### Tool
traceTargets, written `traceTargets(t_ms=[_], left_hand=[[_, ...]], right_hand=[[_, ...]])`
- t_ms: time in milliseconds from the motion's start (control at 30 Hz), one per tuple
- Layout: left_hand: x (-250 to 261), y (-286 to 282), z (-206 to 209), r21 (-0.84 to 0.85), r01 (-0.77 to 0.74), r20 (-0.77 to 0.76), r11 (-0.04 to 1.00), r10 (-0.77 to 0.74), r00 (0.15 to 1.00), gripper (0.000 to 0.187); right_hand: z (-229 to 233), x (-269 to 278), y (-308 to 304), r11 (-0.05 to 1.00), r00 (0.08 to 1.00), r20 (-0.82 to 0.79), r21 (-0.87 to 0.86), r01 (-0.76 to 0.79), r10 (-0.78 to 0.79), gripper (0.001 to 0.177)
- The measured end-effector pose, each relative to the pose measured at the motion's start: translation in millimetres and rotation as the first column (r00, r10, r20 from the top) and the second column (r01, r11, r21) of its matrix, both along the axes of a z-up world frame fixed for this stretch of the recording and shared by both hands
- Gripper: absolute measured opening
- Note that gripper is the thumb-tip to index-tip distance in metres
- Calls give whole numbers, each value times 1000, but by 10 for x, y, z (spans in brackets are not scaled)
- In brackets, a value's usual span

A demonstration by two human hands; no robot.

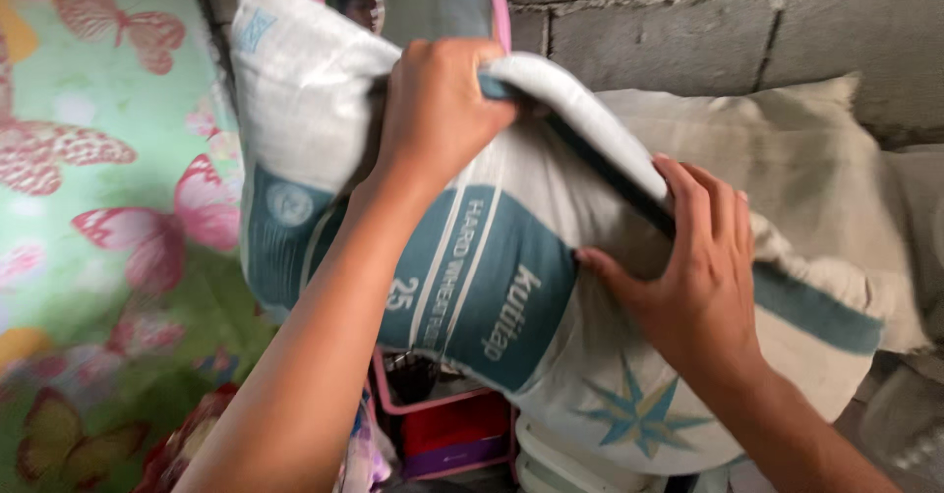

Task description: The person folds a white patterned blanket and places it on a chair. Then the person inserts a pillow into a gray pillowcase and places it on a stack of storage bins. The person repeats the process with a second pillow and a second gray pillowcase. Finally, the person folds the gray bedsheet and places it on the chair.

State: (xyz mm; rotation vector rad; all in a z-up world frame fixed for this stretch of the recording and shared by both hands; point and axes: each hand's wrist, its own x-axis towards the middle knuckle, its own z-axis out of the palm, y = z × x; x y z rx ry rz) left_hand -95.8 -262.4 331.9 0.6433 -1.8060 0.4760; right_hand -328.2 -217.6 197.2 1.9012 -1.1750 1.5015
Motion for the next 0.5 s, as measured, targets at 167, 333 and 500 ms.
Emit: traceTargets(t_ms=[167, 333, 500], left_hand=[[-247, -295, 121, -166, 54, -37, 985, -61, 997, 26], [-552, -510, 293, -227, 120, -91, 966, -143, 986, 29], [-640, -656, 580, -262, 202, -105, 944, -236, 966, 32]], right_hand=[[-415, -30, 176, 978, 978, -8, -4, 210, -210, 135], [-673, 114, 212, 968, 968, 54, 72, 239, -244, 133], [-471, 19, 117, 950, 948, 61, -15, 313, -311, 128]])
